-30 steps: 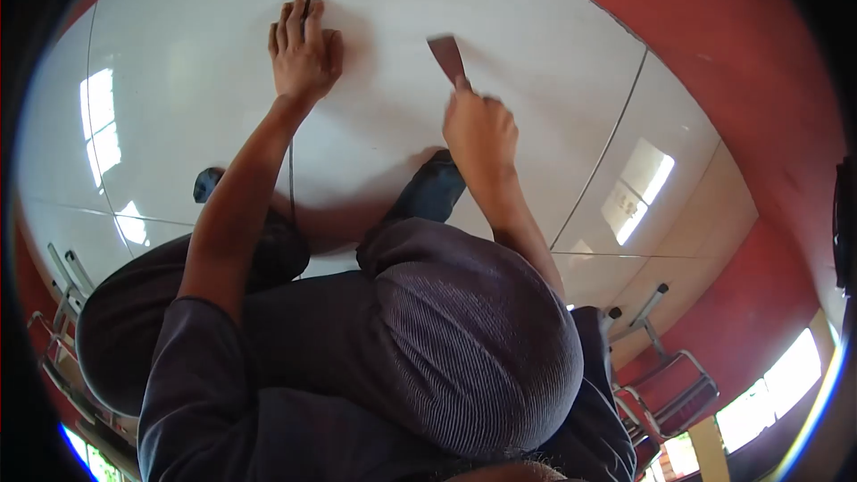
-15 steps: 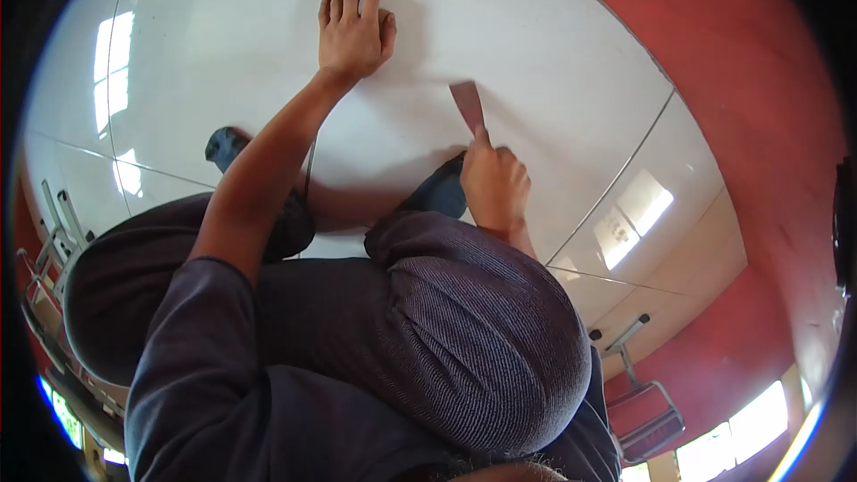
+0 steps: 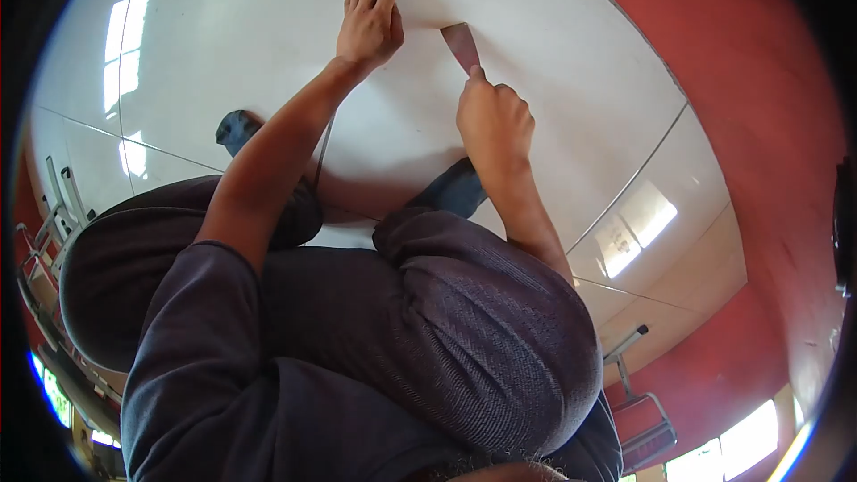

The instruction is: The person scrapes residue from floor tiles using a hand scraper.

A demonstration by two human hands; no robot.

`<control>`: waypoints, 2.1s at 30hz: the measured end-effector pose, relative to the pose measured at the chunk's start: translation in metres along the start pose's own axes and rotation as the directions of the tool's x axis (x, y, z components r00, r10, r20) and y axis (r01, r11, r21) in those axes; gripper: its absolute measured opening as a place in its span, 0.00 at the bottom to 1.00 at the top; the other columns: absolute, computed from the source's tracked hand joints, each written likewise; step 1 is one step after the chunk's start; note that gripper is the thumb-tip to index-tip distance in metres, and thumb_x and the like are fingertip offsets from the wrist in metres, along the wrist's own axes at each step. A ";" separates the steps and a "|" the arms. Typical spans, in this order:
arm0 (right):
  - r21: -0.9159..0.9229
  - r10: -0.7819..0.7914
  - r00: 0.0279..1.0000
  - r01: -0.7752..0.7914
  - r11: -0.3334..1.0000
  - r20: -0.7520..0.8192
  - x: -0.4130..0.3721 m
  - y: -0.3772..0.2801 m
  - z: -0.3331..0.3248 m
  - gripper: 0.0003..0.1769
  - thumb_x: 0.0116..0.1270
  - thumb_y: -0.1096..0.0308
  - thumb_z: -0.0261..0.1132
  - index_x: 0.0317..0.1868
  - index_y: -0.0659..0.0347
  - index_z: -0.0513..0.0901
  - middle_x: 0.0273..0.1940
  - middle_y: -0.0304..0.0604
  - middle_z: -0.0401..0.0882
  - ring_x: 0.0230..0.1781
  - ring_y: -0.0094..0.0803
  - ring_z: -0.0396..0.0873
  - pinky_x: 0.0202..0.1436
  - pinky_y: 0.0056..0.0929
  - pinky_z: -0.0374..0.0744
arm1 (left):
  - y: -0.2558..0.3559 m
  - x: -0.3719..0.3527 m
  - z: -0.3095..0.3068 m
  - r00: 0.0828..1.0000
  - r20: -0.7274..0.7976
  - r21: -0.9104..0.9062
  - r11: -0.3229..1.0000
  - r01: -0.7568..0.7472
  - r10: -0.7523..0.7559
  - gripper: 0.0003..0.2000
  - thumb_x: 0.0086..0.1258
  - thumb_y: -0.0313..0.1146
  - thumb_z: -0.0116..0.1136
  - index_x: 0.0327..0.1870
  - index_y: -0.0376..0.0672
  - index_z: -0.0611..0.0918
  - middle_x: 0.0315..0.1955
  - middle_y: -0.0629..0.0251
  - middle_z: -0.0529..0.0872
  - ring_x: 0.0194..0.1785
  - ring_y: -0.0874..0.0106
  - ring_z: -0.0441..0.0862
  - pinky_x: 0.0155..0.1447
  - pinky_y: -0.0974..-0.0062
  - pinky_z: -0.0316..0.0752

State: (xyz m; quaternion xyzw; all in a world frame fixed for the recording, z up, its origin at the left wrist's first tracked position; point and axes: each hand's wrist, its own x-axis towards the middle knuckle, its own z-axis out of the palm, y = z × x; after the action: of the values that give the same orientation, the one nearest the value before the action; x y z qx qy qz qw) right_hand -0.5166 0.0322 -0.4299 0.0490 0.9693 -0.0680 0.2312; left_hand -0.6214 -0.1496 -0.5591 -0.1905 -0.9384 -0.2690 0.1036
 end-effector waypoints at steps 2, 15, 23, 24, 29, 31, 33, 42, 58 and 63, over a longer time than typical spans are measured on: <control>0.000 -0.017 1.000 0.017 1.000 0.009 -0.013 0.007 0.000 0.10 0.64 0.72 0.56 0.44 0.61 0.79 0.28 0.51 0.81 0.28 0.47 0.85 0.28 0.40 0.83 | -0.003 -0.002 -0.005 0.999 -0.041 -0.128 0.992 0.010 -0.016 0.22 0.62 0.21 0.48 0.59 0.42 0.73 0.61 0.55 0.74 0.70 0.53 0.64 0.74 0.51 0.55; -0.087 -0.065 0.970 0.087 0.992 0.235 -0.044 0.003 -0.013 0.21 0.67 0.70 0.53 0.61 0.55 0.71 0.33 0.55 0.81 0.33 0.54 0.84 0.36 0.49 0.83 | -0.009 0.004 -0.051 0.957 0.036 -0.332 0.900 0.283 -0.287 0.14 0.57 0.17 0.48 0.35 0.43 0.86 0.38 0.61 0.87 0.45 0.66 0.85 0.49 0.76 0.78; -0.156 -0.291 0.944 0.314 0.936 0.153 0.011 -0.031 -0.009 0.19 0.68 0.68 0.53 0.59 0.57 0.73 0.34 0.54 0.81 0.30 0.51 0.85 0.33 0.45 0.84 | -0.023 -0.033 -0.066 0.867 -0.057 -0.447 0.790 0.421 -0.494 0.12 0.60 0.18 0.48 0.36 0.37 0.86 0.31 0.61 0.89 0.37 0.74 0.87 0.43 0.80 0.79; -0.156 -0.258 0.949 0.287 0.945 0.181 0.000 -0.026 -0.010 0.19 0.69 0.66 0.54 0.59 0.54 0.74 0.33 0.53 0.81 0.30 0.52 0.84 0.34 0.47 0.83 | -0.027 -0.040 -0.072 0.836 -0.065 -0.460 0.760 0.460 -0.545 0.12 0.60 0.18 0.47 0.36 0.37 0.86 0.31 0.60 0.89 0.38 0.73 0.87 0.44 0.80 0.79; -0.189 -0.260 0.928 0.315 0.930 0.266 -0.027 -0.014 -0.008 0.17 0.69 0.66 0.53 0.57 0.56 0.74 0.34 0.52 0.81 0.30 0.50 0.85 0.33 0.46 0.84 | -0.052 -0.040 -0.071 0.731 -0.150 -0.468 0.699 0.540 -0.665 0.13 0.60 0.18 0.47 0.36 0.39 0.86 0.32 0.61 0.89 0.39 0.72 0.88 0.46 0.79 0.79; -0.142 -0.354 0.921 0.377 0.915 0.159 -0.013 -0.035 -0.003 0.13 0.68 0.69 0.53 0.51 0.61 0.76 0.32 0.53 0.81 0.28 0.47 0.85 0.31 0.42 0.84 | -0.051 -0.041 -0.065 0.769 -0.167 -0.408 0.754 0.515 -0.617 0.13 0.60 0.19 0.48 0.36 0.40 0.86 0.30 0.61 0.89 0.37 0.72 0.87 0.44 0.79 0.79; -0.164 -0.395 0.911 0.410 0.897 0.114 0.000 -0.049 -0.004 0.12 0.67 0.70 0.53 0.48 0.61 0.78 0.31 0.52 0.81 0.27 0.46 0.85 0.30 0.40 0.84 | -0.055 -0.044 -0.066 0.789 -0.207 -0.404 0.785 0.470 -0.579 0.12 0.60 0.21 0.48 0.35 0.41 0.87 0.27 0.60 0.88 0.34 0.70 0.87 0.41 0.77 0.79; -0.215 -0.378 0.917 0.397 0.892 0.124 -0.004 -0.046 0.005 0.17 0.67 0.64 0.57 0.55 0.53 0.78 0.28 0.49 0.81 0.26 0.50 0.84 0.29 0.44 0.84 | -0.049 -0.038 -0.069 0.716 -0.146 -0.405 0.702 0.586 -0.682 0.11 0.59 0.25 0.51 0.35 0.43 0.87 0.26 0.61 0.87 0.30 0.74 0.85 0.38 0.78 0.78; -0.363 -0.165 0.909 0.312 0.878 0.382 0.003 0.112 -0.176 0.14 0.66 0.61 0.60 0.49 0.55 0.85 0.32 0.58 0.82 0.34 0.56 0.81 0.37 0.49 0.79 | 0.254 0.031 -0.258 0.670 0.055 -0.997 0.081 -0.008 0.741 0.16 0.65 0.40 0.55 0.29 0.33 0.81 0.21 0.48 0.81 0.31 0.53 0.83 0.37 0.61 0.78; -0.351 -0.134 0.948 0.235 0.906 0.287 -0.017 0.104 -0.220 0.15 0.66 0.63 0.61 0.52 0.53 0.84 0.31 0.59 0.81 0.34 0.56 0.81 0.37 0.48 0.78 | 0.261 0.010 -0.282 0.500 0.025 -0.997 -0.013 0.072 0.865 0.15 0.67 0.40 0.54 0.30 0.33 0.81 0.24 0.48 0.82 0.33 0.53 0.83 0.38 0.61 0.78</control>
State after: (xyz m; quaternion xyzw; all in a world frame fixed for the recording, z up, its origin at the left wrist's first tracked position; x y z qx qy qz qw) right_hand -0.5848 0.1674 -0.2392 -0.0987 0.9260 0.0942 0.3520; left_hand -0.4964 -0.0958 -0.2000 -0.5914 -0.3649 -0.6448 -0.3184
